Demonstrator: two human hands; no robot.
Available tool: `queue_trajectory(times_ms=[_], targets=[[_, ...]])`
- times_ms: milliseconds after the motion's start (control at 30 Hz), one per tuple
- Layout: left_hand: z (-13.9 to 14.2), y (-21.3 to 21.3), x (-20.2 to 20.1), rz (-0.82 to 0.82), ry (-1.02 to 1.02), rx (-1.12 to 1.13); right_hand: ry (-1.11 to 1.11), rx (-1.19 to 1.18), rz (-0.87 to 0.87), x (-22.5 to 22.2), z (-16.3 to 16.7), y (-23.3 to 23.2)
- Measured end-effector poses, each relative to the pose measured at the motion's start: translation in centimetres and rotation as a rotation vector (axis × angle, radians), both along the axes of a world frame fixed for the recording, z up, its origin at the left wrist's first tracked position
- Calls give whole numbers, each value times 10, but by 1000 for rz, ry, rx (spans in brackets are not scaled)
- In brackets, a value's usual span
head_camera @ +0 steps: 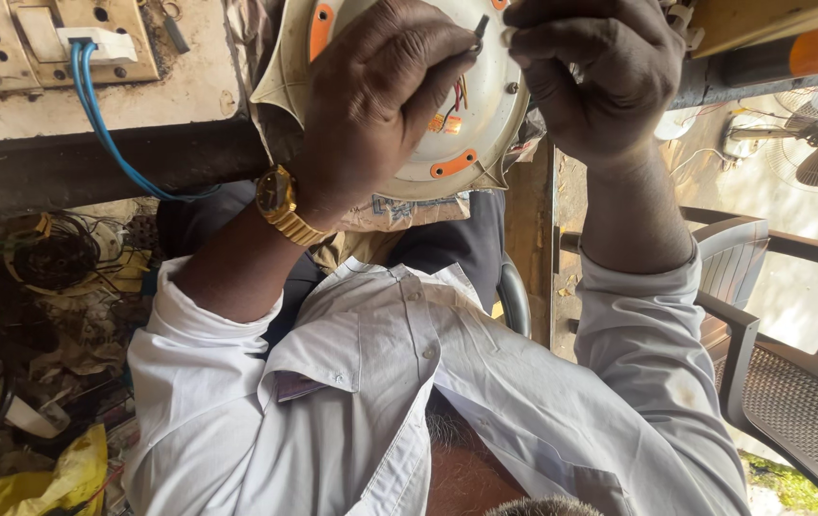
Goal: The person repairs a ceiling fan by stripping and twisting wires, then securing them with electrical tape and tightening screws on the fan housing. The person uses a screwdriver and pliers to manipulate the wires and fasteners.
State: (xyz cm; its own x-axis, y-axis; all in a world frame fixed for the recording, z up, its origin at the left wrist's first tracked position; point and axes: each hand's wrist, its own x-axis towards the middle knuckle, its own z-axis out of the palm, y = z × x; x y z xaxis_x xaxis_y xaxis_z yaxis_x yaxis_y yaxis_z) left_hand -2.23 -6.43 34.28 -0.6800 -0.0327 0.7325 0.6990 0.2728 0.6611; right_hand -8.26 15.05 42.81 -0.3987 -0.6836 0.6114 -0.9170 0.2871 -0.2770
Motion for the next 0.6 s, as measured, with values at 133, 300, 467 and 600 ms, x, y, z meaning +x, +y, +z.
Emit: queue_trajectory(times_ms=[133,300,467,600], targets=[[1,-10,-4,-50,-2,-70,-81,7,64,-7,1,1],[3,-19,-14,-103,41,-147,-179,7,94,-9,-5,-2],[3,-22,-17,-167,54,-104,-299,33,47,-9,-6,-4],[0,-19,-19,-167,15,-81,-190,32,142,-11,-5,-4]])
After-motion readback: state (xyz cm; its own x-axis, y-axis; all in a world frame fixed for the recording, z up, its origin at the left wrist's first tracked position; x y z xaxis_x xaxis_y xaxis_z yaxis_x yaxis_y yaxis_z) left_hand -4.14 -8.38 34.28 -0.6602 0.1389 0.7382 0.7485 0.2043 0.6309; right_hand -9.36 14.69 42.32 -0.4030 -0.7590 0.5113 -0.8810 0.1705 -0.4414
